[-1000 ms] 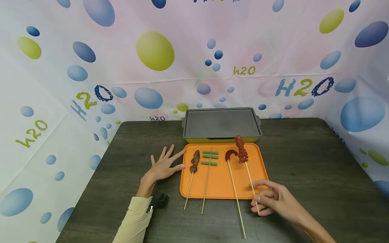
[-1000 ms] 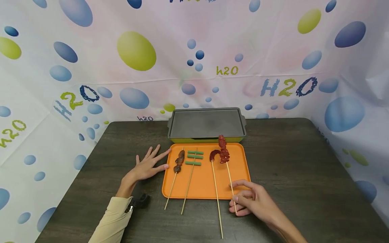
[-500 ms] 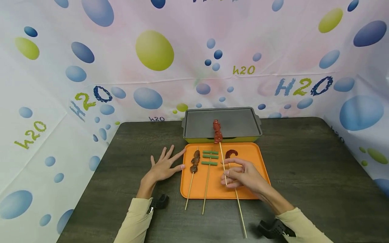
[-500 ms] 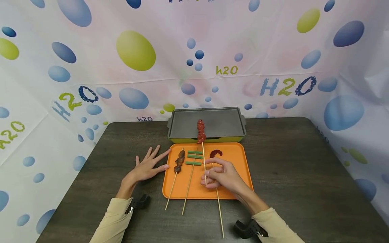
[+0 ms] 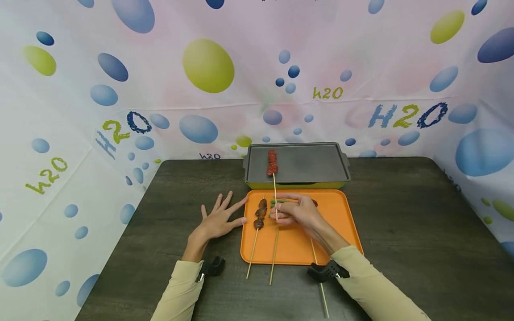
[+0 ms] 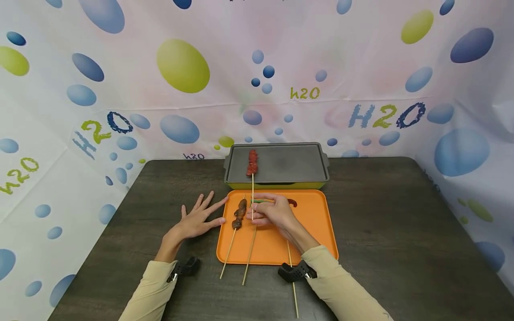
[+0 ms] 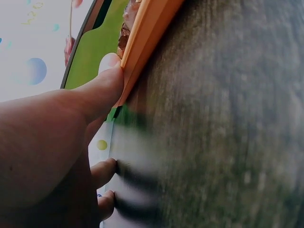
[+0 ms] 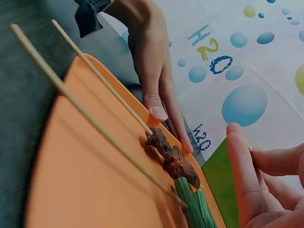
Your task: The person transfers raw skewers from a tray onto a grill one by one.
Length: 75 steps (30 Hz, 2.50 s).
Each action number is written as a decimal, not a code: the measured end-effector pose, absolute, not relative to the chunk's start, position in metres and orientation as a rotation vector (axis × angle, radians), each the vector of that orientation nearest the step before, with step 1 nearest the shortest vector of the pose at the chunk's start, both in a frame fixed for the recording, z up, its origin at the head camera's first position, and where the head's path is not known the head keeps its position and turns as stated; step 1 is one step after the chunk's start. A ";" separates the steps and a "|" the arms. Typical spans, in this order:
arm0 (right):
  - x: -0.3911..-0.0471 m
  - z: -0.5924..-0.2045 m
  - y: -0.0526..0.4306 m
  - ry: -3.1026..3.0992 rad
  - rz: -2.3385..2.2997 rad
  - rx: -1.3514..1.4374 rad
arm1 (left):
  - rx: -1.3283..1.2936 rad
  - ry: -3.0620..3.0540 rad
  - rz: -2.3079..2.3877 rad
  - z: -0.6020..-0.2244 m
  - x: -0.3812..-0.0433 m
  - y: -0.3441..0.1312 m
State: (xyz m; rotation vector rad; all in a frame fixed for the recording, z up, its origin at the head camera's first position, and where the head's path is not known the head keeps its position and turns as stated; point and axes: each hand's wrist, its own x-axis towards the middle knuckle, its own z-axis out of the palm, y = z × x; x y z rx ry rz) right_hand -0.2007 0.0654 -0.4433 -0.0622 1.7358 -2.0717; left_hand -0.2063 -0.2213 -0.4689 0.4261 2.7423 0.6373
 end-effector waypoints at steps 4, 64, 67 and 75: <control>-0.212 -0.442 0.054 1.717 -2.088 -0.040 | 0.416 2.738 0.634 -0.469 -0.207 -0.221; -0.182 -0.432 0.110 1.956 -1.779 -0.465 | 0.452 2.740 0.636 -0.467 -0.207 -0.223; -0.170 -0.430 0.119 2.000 -1.757 -0.502 | 0.449 2.745 0.633 -0.467 -0.207 -0.223; -0.132 -0.434 0.141 2.091 -1.721 -0.501 | 0.468 2.732 0.667 -0.473 -0.208 -0.224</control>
